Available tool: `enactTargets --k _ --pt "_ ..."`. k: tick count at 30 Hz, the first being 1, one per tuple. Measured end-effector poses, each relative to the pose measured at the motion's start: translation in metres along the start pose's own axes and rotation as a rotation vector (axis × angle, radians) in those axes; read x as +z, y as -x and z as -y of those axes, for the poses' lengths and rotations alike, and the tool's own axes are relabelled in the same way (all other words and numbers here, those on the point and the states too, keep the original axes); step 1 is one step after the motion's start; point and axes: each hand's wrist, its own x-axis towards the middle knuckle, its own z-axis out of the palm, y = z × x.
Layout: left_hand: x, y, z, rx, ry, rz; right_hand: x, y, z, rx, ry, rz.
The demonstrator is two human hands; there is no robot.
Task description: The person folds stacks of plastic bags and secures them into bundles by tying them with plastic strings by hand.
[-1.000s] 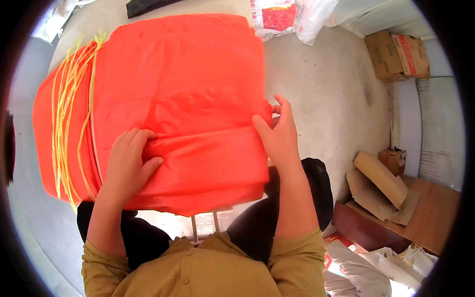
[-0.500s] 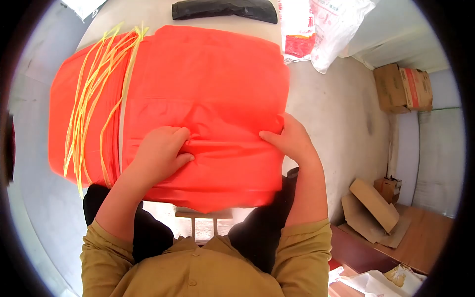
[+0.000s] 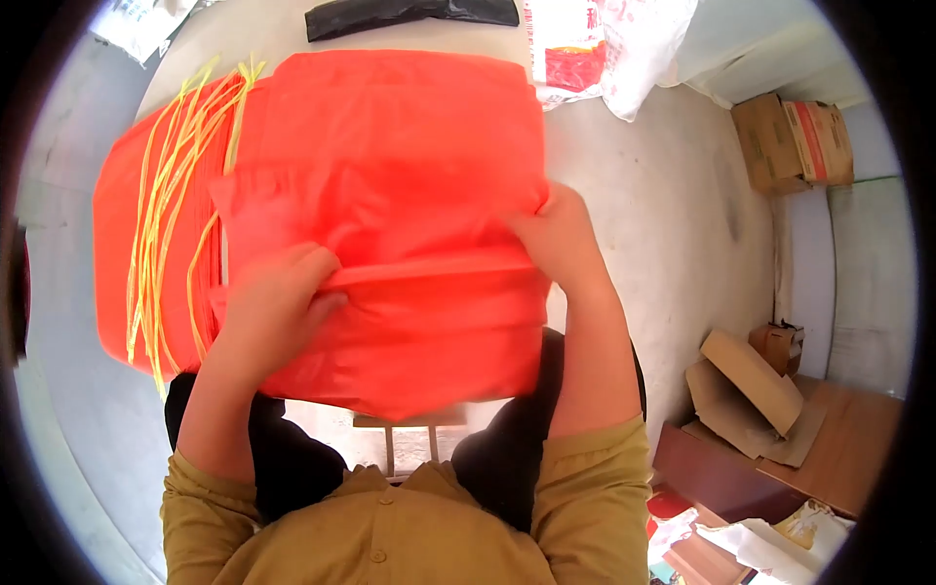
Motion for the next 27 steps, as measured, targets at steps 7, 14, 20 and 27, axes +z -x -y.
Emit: enactTargets --k 7,14,20,27 --pt "0.013 0.0 -0.001 0.287 -0.349 -0.301 -0.002 -0.017 0.009 -0.115 -0.068 -0.305" --pt "0.018 0.025 -0.006 0.32 -0.239 -0.014 -0.012 -0.033 -0.011 -0.121 0.026 -0.316" --pt "0.016 0.033 -0.015 0.224 -0.06 0.199 -0.014 -0.051 -0.049 -0.3 0.425 -0.382" --pt "0.027 0.028 -0.008 0.038 -0.202 -0.003 -0.005 -0.03 -0.029 -0.554 0.902 -0.515"
